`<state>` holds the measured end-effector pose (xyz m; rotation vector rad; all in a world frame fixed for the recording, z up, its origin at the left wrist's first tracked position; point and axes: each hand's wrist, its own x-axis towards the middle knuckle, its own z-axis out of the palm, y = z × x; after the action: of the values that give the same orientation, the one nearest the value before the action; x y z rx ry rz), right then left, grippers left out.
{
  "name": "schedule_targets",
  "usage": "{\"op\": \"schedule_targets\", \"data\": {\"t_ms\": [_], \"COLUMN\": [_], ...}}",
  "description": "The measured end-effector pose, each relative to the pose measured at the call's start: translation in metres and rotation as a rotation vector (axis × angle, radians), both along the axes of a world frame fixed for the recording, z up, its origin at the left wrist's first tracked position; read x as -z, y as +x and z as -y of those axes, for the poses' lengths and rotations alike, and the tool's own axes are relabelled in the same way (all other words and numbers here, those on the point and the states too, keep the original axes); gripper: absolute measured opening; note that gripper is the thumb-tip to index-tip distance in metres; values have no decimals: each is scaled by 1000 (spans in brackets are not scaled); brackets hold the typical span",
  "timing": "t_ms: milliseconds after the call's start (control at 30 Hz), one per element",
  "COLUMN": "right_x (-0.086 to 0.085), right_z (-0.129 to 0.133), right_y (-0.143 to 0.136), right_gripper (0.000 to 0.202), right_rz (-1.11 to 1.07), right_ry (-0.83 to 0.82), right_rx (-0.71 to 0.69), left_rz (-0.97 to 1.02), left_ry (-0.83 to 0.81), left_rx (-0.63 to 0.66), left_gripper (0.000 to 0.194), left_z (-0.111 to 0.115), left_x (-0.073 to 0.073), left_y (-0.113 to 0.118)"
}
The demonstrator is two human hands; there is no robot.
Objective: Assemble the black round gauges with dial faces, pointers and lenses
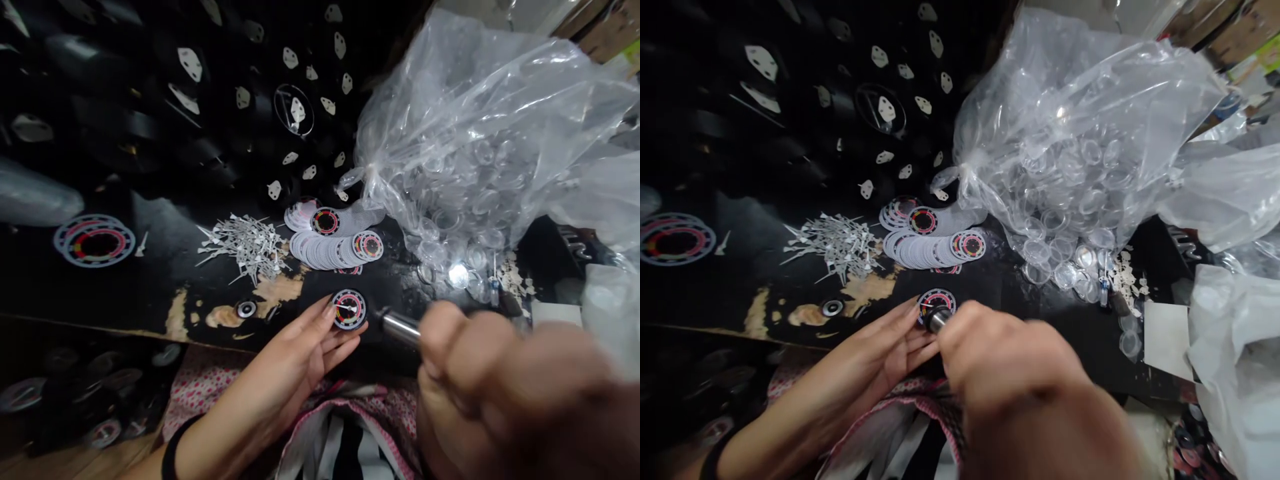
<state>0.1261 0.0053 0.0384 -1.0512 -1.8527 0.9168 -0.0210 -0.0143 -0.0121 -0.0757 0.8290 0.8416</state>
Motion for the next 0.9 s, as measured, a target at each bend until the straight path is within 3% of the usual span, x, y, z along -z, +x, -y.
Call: {"op": "schedule_targets", "data": {"t_ms": [167,300,333,400,500,600,700,833,900], "right_x": [17,9,5,1,10,32,41,20,5], "right_z": [-10,-14,-13,-10,-9,-6,2,14,16], "right_y": [-16,-18,-10,16,67,112,135,112,81], "right_gripper": [22,23,23,24,19,13,16,13,16], "right_rz": [-112,-154,-203,-338,-385,-287,-175,159,356], "right_ry": [89,81,98,168,174,88,62,262,377], "right_rx": [1,-89,-36,209,594,772,810,844,702], "left_rz": [-13,-48,-51,-47,-47,-65,-141,-270,-316], "left_ry": [35,41,30,13,10,10,64,171,206], "left_rx": [-19,-7,-4,-2,-10,-16,-41,-90,-77], "left_gripper": [16,13,13,17,21,24,26,28,30], "left_z": [3,3,3,1,1,4,6,3,2], "left_x": [1,1,1,-1,-2,2,8,3,-5], "left_y": [0,-1,-2,-2,-4,-5,-7,-6,-4]}}
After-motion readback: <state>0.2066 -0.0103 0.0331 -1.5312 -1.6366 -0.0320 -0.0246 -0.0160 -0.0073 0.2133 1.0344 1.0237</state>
